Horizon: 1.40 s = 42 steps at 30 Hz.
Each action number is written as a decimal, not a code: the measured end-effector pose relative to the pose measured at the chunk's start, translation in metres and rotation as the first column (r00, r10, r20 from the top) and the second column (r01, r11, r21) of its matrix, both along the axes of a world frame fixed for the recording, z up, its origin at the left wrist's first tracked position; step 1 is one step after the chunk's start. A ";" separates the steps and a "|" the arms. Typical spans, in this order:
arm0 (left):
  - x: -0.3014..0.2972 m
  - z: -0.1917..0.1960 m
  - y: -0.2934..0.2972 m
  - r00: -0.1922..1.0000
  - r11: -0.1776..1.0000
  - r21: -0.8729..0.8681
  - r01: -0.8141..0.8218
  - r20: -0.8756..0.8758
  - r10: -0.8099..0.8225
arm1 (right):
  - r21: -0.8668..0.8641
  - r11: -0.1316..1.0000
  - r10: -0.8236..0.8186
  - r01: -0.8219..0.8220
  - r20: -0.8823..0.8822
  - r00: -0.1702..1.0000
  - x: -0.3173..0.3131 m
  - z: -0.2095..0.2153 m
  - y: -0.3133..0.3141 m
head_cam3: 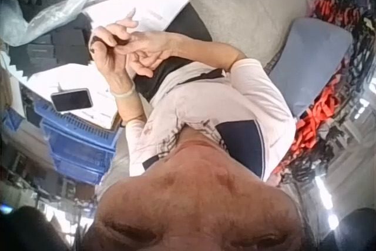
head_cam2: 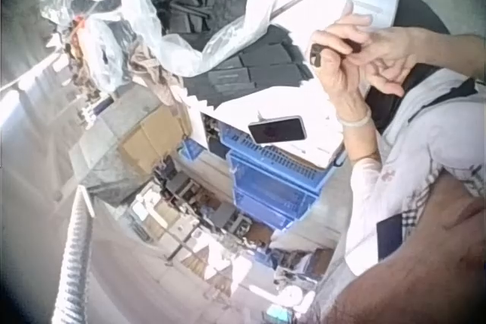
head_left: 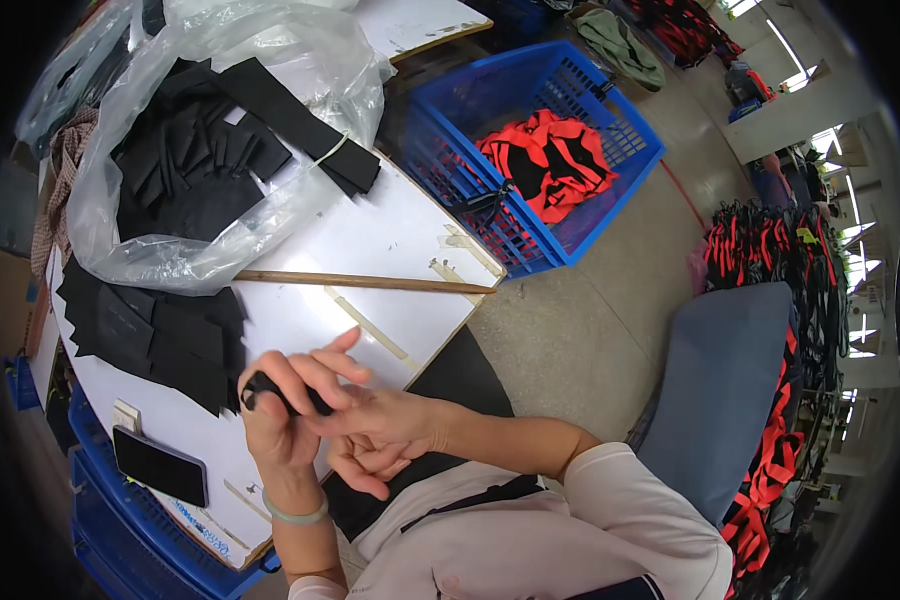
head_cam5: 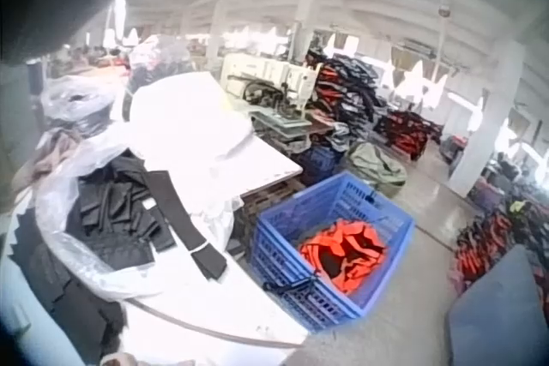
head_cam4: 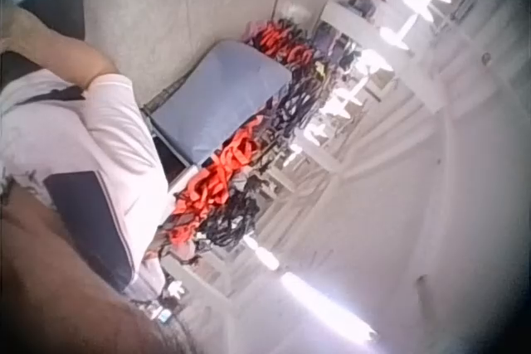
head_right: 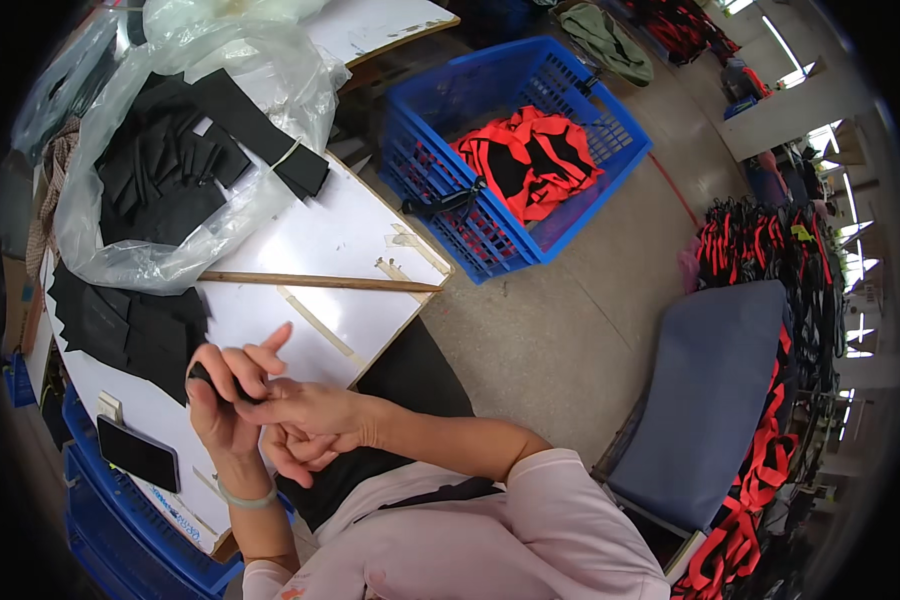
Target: Wrapping black fabric strips around a wooden stick to form a tube-like component.
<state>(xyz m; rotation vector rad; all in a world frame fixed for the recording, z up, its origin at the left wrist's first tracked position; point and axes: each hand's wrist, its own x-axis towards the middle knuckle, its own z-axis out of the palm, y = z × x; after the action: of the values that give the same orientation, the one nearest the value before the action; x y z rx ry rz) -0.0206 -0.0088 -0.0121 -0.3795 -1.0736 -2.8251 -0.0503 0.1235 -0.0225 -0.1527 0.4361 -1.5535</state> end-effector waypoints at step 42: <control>-0.013 0.002 0.030 0.713 0.944 0.167 -0.284 0.695 0.092 | -0.221 0.871 0.130 0.439 -0.758 -0.639 -0.015 -0.005 0.004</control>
<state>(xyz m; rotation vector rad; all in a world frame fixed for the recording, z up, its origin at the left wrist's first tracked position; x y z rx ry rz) -0.0333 0.0209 -0.0104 0.8228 -0.7118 -2.8898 -0.0650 0.1277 -0.0273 -1.5699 2.5925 -1.0120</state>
